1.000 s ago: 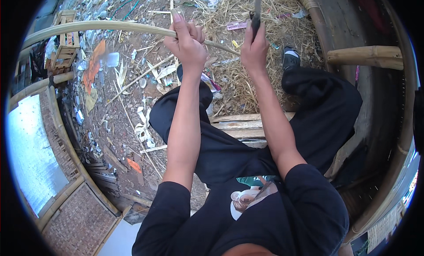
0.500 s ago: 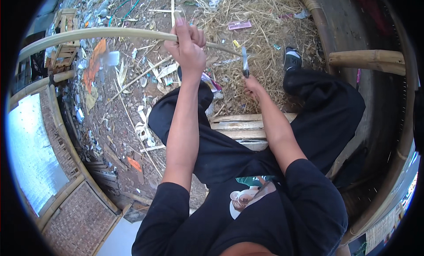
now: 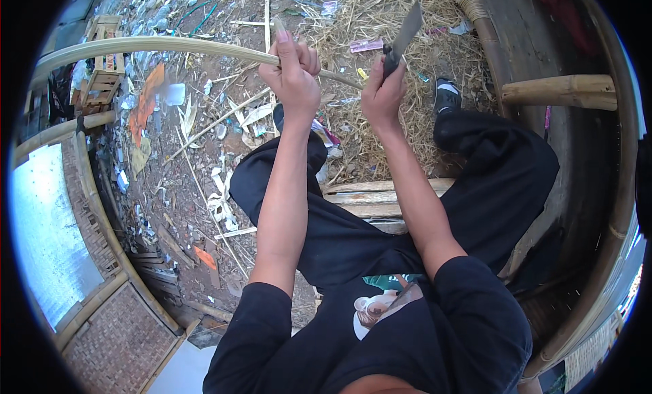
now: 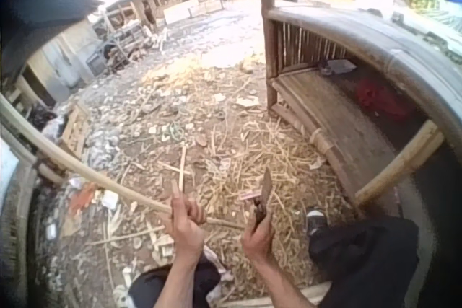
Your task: The person carves and whittles a thin bamboo stick using a knife. They hold the stick in one hand and pull the knife across the surface to remove shavings.
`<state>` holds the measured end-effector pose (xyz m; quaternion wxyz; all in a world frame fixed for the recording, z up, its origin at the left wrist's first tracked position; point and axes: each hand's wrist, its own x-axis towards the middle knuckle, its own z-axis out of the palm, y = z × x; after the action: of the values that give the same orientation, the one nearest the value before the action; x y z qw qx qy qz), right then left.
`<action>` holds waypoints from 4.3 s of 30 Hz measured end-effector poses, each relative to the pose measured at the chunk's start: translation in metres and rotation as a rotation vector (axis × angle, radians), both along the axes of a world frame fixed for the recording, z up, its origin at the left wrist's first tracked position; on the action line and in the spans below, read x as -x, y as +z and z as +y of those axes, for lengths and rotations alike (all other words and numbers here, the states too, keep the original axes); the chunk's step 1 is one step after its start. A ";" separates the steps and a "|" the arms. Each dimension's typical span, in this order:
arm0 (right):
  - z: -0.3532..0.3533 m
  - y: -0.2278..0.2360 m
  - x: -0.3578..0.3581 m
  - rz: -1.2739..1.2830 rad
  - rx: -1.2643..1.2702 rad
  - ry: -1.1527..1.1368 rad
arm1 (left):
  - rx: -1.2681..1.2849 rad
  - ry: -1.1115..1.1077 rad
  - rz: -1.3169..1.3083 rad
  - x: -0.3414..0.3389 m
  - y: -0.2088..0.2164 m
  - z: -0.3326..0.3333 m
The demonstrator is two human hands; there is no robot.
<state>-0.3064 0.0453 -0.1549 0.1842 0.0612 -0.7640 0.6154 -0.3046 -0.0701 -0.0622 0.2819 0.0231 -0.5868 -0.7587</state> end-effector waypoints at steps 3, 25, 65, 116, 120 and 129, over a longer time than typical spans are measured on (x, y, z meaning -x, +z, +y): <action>0.007 -0.094 -0.022 -0.453 -0.370 0.123 | 0.006 0.000 0.004 0.003 0.001 -0.001; 0.007 -0.042 -0.012 -0.214 -0.032 -0.040 | -0.019 -0.016 -0.031 -0.001 -0.001 0.003; 0.049 -0.154 -0.027 -0.675 -0.323 0.015 | 0.023 -0.046 -0.064 -0.005 0.001 0.009; 0.027 0.105 0.017 -1.035 0.645 0.456 | -0.474 0.481 0.452 -0.149 0.074 0.023; 0.028 0.098 0.029 -0.915 0.653 0.486 | -0.298 0.432 0.086 -0.172 0.059 0.063; 0.044 0.085 0.063 -0.711 0.555 0.433 | -0.311 -0.270 -0.525 -0.205 0.072 0.096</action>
<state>-0.3690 0.0898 -0.0698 -0.2101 -0.0466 -0.5567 0.8023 -0.0996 0.0260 0.0098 0.0108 0.1826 -0.5144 -0.8378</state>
